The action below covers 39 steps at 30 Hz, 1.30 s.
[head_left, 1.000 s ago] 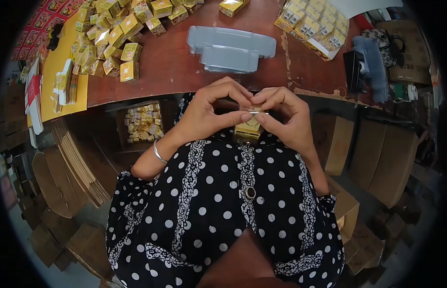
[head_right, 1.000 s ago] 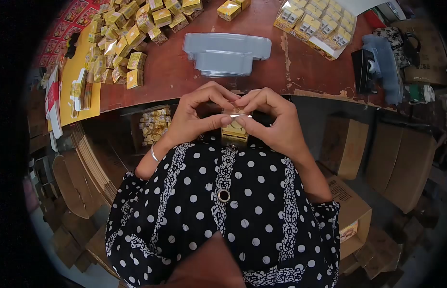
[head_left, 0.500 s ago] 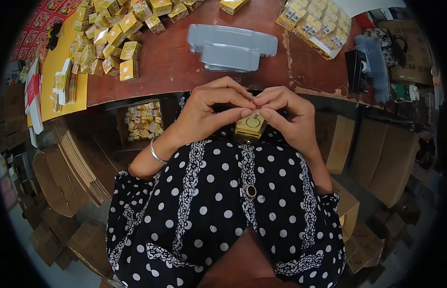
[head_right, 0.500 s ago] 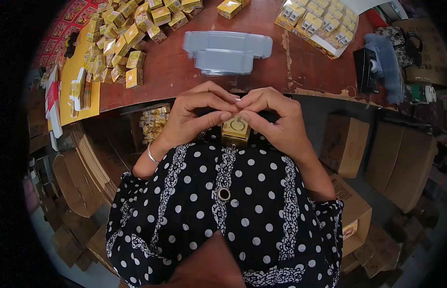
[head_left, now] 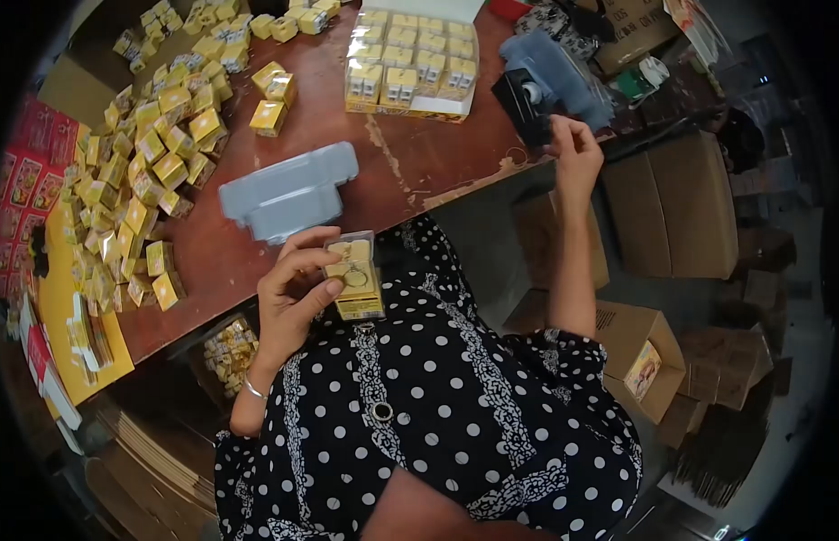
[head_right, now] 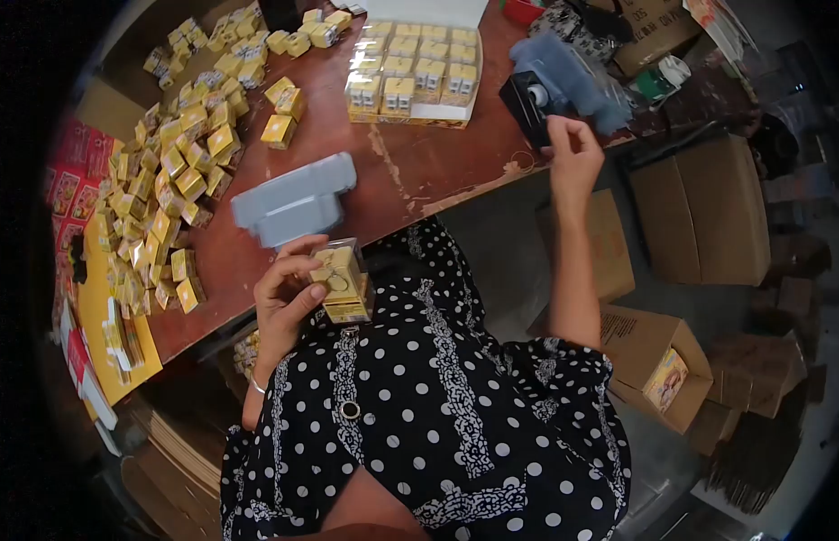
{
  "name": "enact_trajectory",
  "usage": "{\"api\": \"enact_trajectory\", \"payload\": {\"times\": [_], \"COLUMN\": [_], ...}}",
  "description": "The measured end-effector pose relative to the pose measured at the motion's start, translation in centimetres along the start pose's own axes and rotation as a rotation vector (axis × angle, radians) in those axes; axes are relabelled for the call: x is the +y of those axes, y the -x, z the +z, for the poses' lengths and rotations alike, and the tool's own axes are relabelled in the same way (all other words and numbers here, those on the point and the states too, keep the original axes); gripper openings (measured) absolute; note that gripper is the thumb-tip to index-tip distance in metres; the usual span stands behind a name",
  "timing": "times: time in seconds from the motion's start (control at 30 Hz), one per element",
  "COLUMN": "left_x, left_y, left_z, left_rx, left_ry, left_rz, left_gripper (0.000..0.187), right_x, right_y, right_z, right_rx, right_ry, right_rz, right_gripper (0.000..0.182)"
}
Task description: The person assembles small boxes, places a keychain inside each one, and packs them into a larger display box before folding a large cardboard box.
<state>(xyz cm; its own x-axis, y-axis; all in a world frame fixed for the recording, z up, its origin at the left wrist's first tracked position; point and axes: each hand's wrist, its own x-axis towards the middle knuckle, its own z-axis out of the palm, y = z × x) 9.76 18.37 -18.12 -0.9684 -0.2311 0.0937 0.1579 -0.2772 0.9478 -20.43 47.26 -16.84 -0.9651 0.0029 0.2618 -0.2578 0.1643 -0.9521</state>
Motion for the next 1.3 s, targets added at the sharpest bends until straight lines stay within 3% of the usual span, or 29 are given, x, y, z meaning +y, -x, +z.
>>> {"api": "enact_trajectory", "payload": {"times": [0.07,0.13,0.17,0.23,0.33,0.57,0.67,0.73,0.87,1.1,1.3], "left_x": [0.3,0.2,0.1,-0.2,-0.4,-0.3,-0.2,-0.3,-0.3,0.0,0.3], "left_y": [-0.9,-1.5,-1.7,-1.9,-2.1,-2.6,-2.7,-2.6,-2.6,-2.9,-3.5], "left_z": [0.3,0.5,0.6,0.8,1.2,1.0,0.8,0.8,1.0,1.8,2.2], "left_rx": [-0.022,-0.013,-0.02,-0.025,-0.027,-0.028,-0.028,-0.033,-0.053,-0.041,-0.009], "left_ry": [0.01,-0.001,-0.001,-0.016,0.001,-0.02,-0.04,-0.04,-0.057,0.023,0.029], "left_rz": [0.029,0.046,0.048,0.007,-0.031,-0.038,-0.032,-0.038,-0.045,0.003,0.093], "left_gripper": [0.027,0.026,0.026,0.026,0.026,0.025,0.025,0.025,0.025,0.025,0.027], "right_x": [4.6,6.2,6.7,7.0,7.2,8.6,8.4,8.4,11.9,12.5,15.2], "right_y": [-5.6,-8.9,-9.9,-10.9,-12.1,-12.3,-10.5,-9.1,-7.1,-5.8,-6.8], "right_z": [-4.6,-7.0,-7.4,-7.2,-6.9,-7.0,-7.0,-7.6,-8.0,-6.7,-7.8], "right_rx": [0.078,-0.097,-0.09,-0.327,-0.469,-0.486,-0.414,-0.303,-0.247,-0.123,-0.125], "right_ry": [0.102,0.352,0.352,0.411,0.503,0.355,0.106,-0.217,-0.304,-0.304,-0.068], "right_rz": [-0.052,0.15,0.148,0.37,0.447,0.488,0.444,0.373,0.315,0.204,0.03], "right_gripper": [0.02,0.023,0.023,0.026,0.025,0.02,0.017,0.017,0.013,0.012,0.012]}}
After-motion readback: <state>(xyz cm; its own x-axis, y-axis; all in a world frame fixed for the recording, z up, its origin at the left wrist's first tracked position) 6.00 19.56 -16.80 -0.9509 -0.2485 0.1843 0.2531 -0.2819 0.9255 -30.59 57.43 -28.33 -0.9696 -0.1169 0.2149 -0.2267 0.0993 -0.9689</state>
